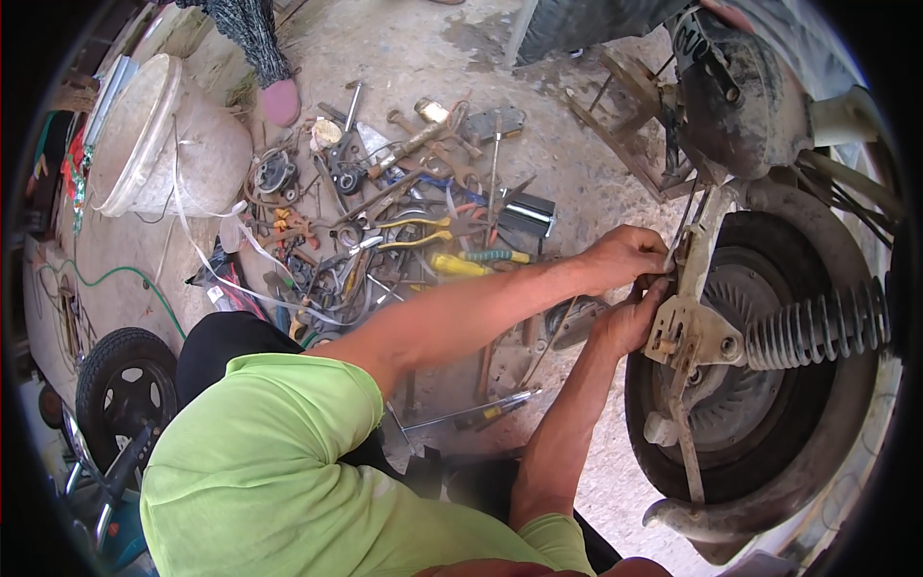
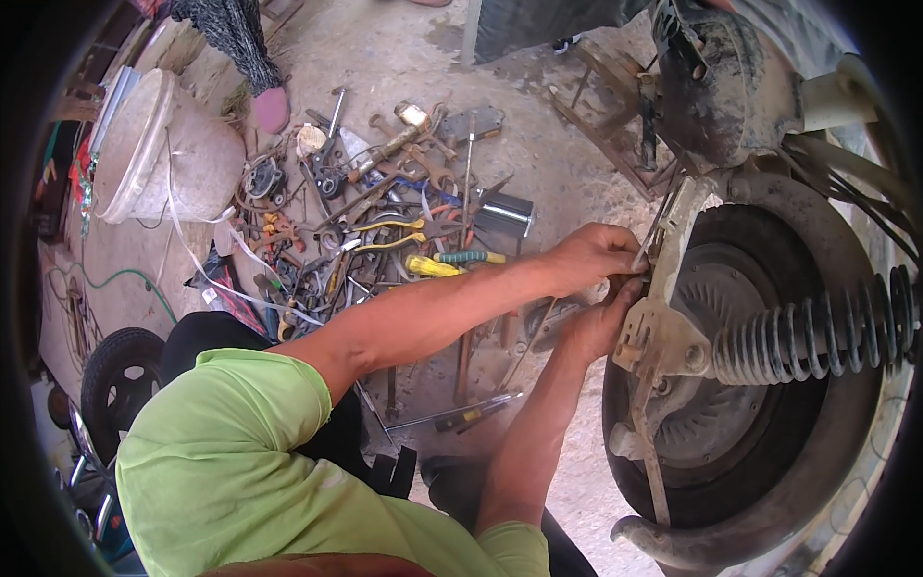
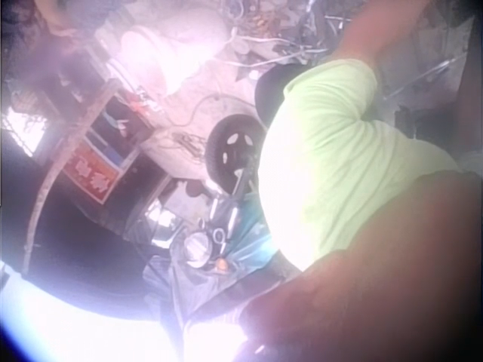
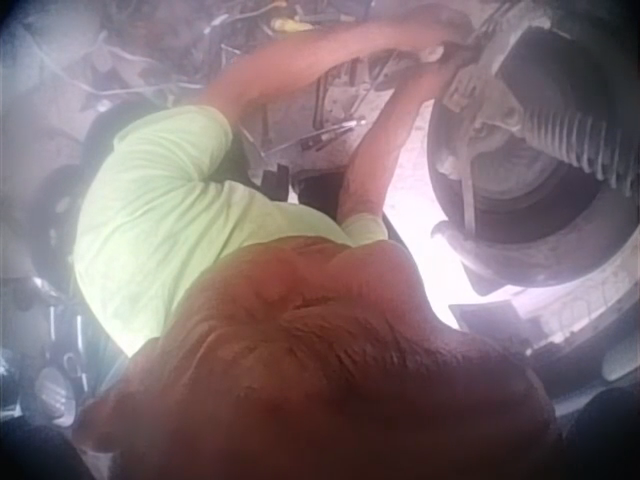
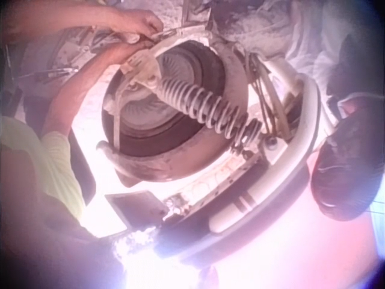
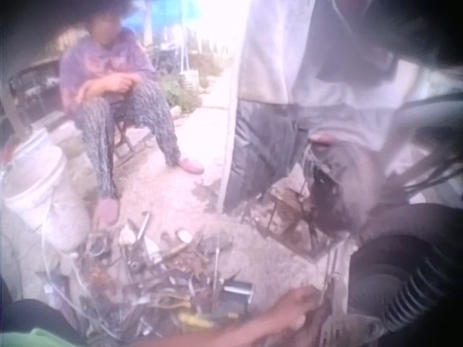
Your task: The person uses pliers to strip and connect wires near the rear wheel of a scooter, handling small metal components and wires on the ground.
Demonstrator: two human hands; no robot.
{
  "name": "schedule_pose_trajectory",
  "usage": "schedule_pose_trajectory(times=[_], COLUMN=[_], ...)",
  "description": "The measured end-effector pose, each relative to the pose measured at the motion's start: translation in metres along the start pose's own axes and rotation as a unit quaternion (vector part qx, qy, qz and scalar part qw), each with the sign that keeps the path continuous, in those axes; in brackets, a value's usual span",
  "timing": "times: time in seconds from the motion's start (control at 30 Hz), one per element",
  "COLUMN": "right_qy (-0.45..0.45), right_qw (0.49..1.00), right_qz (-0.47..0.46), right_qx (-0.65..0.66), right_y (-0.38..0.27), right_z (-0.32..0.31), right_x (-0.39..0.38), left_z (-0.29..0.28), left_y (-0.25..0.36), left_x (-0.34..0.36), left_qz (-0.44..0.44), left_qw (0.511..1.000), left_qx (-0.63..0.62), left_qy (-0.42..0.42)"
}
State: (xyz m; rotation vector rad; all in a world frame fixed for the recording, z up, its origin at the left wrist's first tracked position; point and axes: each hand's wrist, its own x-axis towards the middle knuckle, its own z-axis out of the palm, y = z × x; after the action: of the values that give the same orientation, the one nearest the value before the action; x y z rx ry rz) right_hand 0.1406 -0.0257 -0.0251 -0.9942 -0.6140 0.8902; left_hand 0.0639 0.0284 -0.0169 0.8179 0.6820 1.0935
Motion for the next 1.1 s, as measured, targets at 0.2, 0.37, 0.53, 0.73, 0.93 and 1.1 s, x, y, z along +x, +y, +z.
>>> schedule_pose_trajectory(times=[0.2,0.37,0.53,0.73,0.93,1.1], right_qy=[-0.001,-0.019,-0.017,-0.028,-0.014,-0.02], right_qw=[1.0,1.0,1.0,0.999,1.0,1.0], right_qz=[0.004,0.001,0.018,0.018,0.002,0.012], right_qx=[-0.011,0.004,-0.003,-0.017,-0.013,-0.003], right_y=[0.001,0.002,-0.002,0.005,0.005,0.003], right_z=[-0.004,-0.004,-0.002,-0.011,-0.008,-0.006], right_x=[0.001,0.002,0.001,0.004,0.004,0.005], left_z=[-0.002,-0.006,-0.011,-0.007,-0.008,-0.011], left_y=[-0.001,0.009,0.007,0.005,0.008,0.006], left_x=[0.0,0.0,-0.001,0.002,0.004,0.005], left_qz=[0.002,-0.012,-0.01,-0.018,0.008,0.003], left_qw=[1.0,0.999,0.995,0.999,0.998,0.999], left_qx=[-0.026,0.027,-0.073,0.001,0.045,0.028], left_qy=[-0.002,-0.018,-0.067,-0.029,-0.035,-0.034])
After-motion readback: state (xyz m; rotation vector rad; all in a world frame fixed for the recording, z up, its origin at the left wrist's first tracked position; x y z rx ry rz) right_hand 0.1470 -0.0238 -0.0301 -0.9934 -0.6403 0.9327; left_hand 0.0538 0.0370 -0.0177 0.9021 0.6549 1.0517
